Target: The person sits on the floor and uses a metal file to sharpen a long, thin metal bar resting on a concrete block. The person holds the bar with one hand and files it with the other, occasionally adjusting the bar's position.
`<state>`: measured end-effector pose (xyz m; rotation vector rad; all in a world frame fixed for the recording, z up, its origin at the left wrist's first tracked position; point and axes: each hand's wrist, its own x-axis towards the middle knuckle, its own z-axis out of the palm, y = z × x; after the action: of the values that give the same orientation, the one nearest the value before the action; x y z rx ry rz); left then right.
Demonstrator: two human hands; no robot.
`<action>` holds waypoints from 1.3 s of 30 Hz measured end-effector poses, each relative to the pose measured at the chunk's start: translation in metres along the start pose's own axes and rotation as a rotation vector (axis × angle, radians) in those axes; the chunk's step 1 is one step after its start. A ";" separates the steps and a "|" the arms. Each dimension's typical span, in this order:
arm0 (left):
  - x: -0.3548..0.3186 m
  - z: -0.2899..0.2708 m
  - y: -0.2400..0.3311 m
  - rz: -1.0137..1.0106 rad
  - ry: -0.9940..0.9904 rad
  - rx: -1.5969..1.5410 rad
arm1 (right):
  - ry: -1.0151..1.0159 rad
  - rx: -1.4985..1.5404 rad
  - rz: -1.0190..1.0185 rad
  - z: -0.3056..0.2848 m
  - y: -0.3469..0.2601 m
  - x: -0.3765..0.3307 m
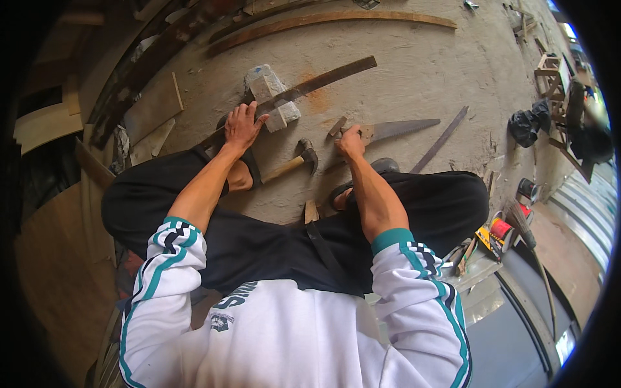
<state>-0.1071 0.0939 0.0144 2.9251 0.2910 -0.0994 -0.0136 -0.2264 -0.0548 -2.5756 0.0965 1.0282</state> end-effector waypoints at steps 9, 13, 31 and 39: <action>0.014 0.000 0.026 0.155 0.193 -0.015 | 0.079 0.059 -0.010 -0.020 -0.023 -0.025; 0.026 0.004 0.022 0.204 0.283 -0.023 | 0.013 0.080 0.013 -0.034 -0.024 -0.036; 0.051 0.002 0.038 0.255 0.187 -0.163 | -0.025 0.027 -0.022 -0.043 -0.011 -0.050; 0.039 0.015 0.018 0.297 0.140 0.148 | 0.026 0.044 -0.043 -0.044 -0.007 -0.059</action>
<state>-0.0664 0.0806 0.0003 3.0882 -0.1384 0.1348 -0.0268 -0.2394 0.0170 -2.5412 0.0696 0.9664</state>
